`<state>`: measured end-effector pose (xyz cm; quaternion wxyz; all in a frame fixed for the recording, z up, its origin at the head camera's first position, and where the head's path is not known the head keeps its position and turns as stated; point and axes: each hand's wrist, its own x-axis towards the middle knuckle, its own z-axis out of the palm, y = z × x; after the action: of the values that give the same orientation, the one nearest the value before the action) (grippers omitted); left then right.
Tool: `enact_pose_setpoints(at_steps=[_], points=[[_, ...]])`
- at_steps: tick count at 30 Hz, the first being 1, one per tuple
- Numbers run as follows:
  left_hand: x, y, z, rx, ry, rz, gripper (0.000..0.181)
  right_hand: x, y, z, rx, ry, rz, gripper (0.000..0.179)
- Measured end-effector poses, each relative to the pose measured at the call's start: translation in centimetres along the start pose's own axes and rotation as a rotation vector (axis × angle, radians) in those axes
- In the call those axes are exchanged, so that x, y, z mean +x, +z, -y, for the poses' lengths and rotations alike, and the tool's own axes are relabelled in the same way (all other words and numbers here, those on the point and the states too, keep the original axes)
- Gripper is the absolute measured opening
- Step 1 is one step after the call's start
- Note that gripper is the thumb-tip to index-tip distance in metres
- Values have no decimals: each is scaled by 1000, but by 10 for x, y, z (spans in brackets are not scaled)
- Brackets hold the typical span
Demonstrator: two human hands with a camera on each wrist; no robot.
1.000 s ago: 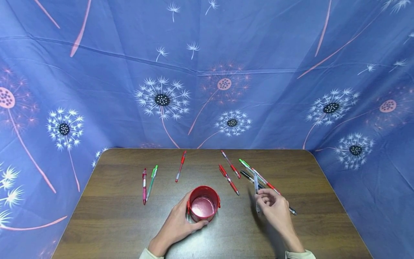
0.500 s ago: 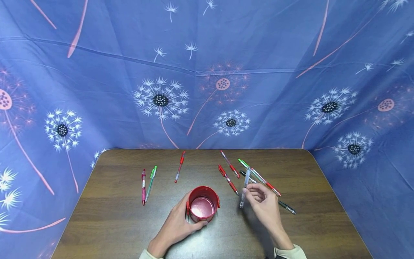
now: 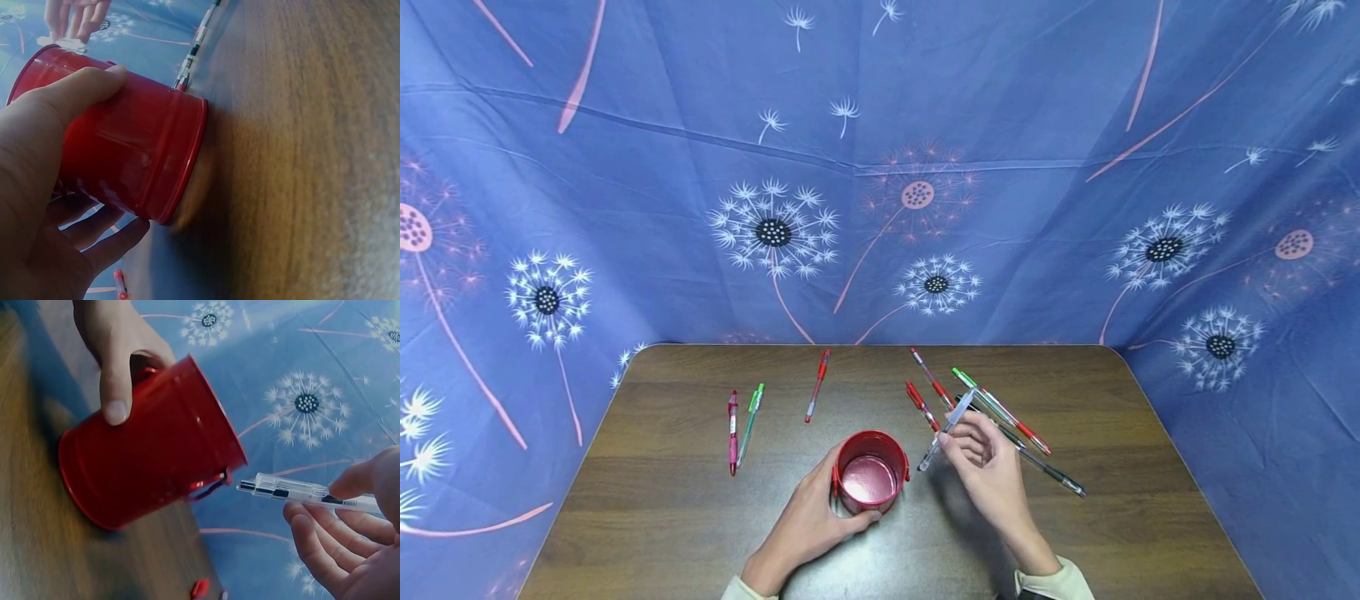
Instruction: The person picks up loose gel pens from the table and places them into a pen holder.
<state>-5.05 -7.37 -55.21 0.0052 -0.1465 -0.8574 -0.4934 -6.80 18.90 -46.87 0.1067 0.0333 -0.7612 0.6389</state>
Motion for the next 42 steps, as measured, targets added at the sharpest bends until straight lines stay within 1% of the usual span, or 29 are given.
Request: enact_pose_setpoints(at_steps=[3,6,11,15,19,23,26,29,33,36,38,42], points=[[0,0,0,5,-3,-1,99,2,4,4,22,-11,-10,25],[1,0,1,3,-3,1,99,4,9,8,70,-22,-17,19],[3,0,1,3,11,-2,99,5,15,14,145,-56,10,15],[2,0,1,7,14,-6,100,5,20,17,152,-91,39,12],[2,0,1,21,15,-11,101,3,26,18,106,-122,58,7],[2,0,1,23,17,-12,100,0,32,16,40,-153,78,12],[2,0,1,20,17,-11,100,-2,35,16,11,-172,90,19],[3,-1,0,20,19,-8,100,-2,39,16,-4,-203,99,22],[2,-1,-1,22,15,-4,100,-3,42,16,3,-230,124,14],[2,-1,-1,27,10,-6,100,-5,43,16,8,-225,144,8],[2,-1,-1,27,12,-6,100,-6,44,15,0,-222,150,7],[1,-1,-1,24,14,-2,101,-9,45,14,-55,-253,159,9]])
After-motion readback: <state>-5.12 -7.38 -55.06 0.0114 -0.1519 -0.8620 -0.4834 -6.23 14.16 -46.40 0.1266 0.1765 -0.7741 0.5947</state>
